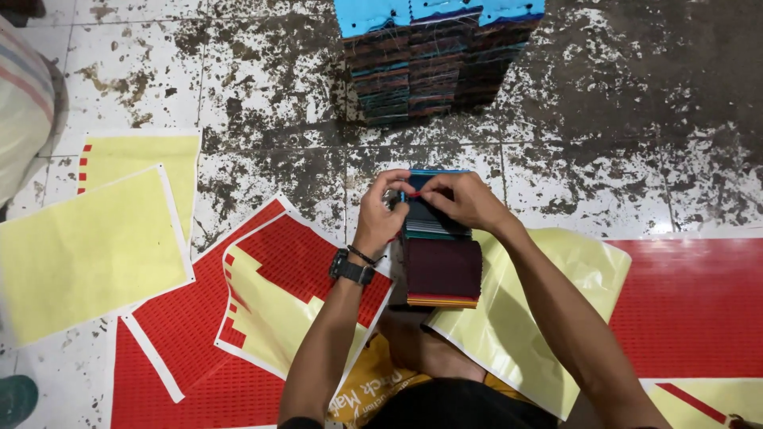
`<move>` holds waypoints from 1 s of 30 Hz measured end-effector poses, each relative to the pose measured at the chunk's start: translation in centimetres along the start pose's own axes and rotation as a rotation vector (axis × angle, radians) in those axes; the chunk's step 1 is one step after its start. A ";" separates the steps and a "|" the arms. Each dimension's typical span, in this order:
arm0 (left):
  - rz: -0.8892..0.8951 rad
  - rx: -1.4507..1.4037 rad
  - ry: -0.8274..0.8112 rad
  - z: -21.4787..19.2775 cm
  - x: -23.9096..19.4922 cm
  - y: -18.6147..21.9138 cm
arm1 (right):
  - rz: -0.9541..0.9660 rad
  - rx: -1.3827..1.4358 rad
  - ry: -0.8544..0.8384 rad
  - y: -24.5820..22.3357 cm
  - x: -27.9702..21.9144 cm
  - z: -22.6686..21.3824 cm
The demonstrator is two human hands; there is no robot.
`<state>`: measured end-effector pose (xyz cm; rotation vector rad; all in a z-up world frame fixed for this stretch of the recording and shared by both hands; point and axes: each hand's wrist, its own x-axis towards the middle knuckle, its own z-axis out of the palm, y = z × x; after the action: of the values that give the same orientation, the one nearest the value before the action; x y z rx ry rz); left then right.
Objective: The person sits on the floor and assembles notebooks by hand. They peel red adhesive strips from yellow backing sheets and apply them to the spines of stacked notebooks, pressing them down to secure the binding.
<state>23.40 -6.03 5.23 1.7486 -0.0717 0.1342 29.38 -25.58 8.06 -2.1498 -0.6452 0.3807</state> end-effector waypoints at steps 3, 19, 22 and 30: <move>-0.015 -0.005 0.003 0.0 0.1 -0.3 | -0.016 -0.044 -0.009 0.2 0.1 0.1; 0.346 0.927 0.064 0.3 0.8 -5.0 | 0.215 -0.186 0.033 4.5 2.3 2.8; 0.487 1.068 0.099 0.8 0.8 -5.7 | 0.286 -0.238 0.062 5.4 2.3 3.6; 0.416 1.083 0.031 0.5 1.2 -4.0 | 0.039 -0.479 0.224 4.3 1.0 1.8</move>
<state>25.06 -5.80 1.43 2.7898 -0.3994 0.5873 30.71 -26.10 3.53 -2.6126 -0.6100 -0.0033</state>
